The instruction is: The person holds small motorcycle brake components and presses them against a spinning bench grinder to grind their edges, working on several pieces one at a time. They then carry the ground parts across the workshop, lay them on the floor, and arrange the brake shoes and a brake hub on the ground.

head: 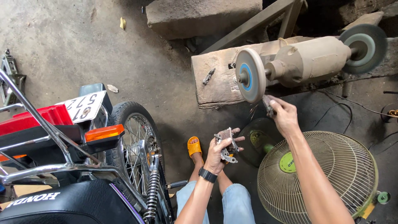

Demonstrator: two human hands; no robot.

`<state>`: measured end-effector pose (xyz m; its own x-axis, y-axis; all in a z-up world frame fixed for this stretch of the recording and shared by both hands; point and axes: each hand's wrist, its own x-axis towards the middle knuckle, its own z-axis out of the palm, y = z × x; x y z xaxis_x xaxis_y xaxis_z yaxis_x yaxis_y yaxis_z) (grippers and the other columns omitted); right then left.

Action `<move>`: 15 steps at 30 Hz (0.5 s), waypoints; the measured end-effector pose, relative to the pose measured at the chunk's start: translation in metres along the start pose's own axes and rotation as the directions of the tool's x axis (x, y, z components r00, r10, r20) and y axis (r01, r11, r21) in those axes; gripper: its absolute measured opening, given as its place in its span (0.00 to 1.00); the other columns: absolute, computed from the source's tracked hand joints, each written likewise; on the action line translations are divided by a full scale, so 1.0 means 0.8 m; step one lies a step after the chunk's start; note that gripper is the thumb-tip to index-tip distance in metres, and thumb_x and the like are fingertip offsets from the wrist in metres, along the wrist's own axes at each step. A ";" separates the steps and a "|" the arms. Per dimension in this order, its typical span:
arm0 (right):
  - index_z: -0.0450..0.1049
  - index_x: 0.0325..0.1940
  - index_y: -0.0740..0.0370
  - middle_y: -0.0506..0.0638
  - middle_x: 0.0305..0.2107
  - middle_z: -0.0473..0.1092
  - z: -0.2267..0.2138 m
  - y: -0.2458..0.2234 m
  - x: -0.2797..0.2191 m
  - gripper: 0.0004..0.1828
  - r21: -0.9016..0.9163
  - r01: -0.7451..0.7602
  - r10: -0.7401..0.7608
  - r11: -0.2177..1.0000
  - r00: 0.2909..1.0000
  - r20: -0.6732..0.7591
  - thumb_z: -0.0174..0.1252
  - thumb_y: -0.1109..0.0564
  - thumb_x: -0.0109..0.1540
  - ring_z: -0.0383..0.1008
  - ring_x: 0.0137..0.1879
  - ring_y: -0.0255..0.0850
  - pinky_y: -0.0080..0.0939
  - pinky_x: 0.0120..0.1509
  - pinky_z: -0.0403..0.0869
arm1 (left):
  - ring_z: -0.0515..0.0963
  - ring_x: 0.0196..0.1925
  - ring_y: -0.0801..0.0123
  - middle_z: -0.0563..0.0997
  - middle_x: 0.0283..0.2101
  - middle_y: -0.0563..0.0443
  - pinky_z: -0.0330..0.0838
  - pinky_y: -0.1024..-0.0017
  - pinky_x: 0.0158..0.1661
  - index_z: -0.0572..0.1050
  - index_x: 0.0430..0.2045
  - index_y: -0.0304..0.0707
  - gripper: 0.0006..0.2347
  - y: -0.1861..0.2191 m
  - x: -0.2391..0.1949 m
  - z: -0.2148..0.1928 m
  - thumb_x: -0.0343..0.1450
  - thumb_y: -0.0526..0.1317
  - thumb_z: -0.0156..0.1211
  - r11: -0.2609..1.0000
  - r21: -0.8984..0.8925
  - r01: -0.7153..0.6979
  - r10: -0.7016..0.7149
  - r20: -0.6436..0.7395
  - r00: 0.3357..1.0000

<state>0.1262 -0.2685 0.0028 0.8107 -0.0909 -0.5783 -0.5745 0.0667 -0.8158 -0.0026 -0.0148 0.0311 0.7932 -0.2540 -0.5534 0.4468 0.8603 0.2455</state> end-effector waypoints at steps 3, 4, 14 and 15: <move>0.72 0.64 0.74 0.57 0.52 0.75 -0.005 -0.001 -0.039 0.21 0.054 -0.048 0.045 0.997 0.998 0.046 0.52 0.59 0.69 0.74 0.45 0.36 0.37 0.49 0.74 | 0.82 0.53 0.45 0.79 0.54 0.32 0.82 0.53 0.49 0.70 0.57 0.24 0.19 -0.010 -0.002 -0.005 0.72 0.36 0.61 1.000 -0.028 -0.008 0.008 -0.011 1.000; 0.72 0.64 0.74 0.57 0.52 0.75 -0.003 -0.006 -0.058 0.21 0.057 -0.049 0.047 0.997 0.998 0.043 0.52 0.59 0.69 0.74 0.45 0.36 0.37 0.49 0.74 | 0.82 0.53 0.45 0.79 0.54 0.32 0.82 0.53 0.49 0.70 0.57 0.24 0.19 -0.015 -0.001 -0.010 0.72 0.36 0.61 1.000 -0.025 -0.003 0.003 -0.012 1.000; 0.71 0.64 0.73 0.56 0.52 0.74 0.047 0.013 -0.139 0.22 0.250 -0.213 0.180 0.945 0.972 0.150 0.52 0.59 0.67 0.75 0.46 0.38 0.39 0.54 0.76 | 0.83 0.52 0.52 0.80 0.51 0.37 0.79 0.52 0.55 0.70 0.56 0.27 0.19 -0.003 -0.003 -0.022 0.71 0.35 0.61 0.998 -0.061 0.003 -0.007 -0.070 0.998; 0.73 0.62 0.72 0.56 0.49 0.75 0.058 0.013 -0.144 0.21 0.103 -0.150 0.138 0.983 0.984 0.111 0.55 0.61 0.66 0.75 0.46 0.37 0.38 0.53 0.75 | 0.83 0.52 0.52 0.80 0.51 0.39 0.79 0.53 0.55 0.70 0.56 0.28 0.19 0.001 -0.003 -0.022 0.70 0.35 0.61 0.999 -0.054 0.005 -0.010 -0.102 0.995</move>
<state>0.0322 -0.2111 0.0613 0.7309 0.0298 -0.6818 -0.6748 0.1811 -0.7155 -0.0115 -0.0056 0.0186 0.7422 -0.2163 -0.6343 0.4277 0.8815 0.1999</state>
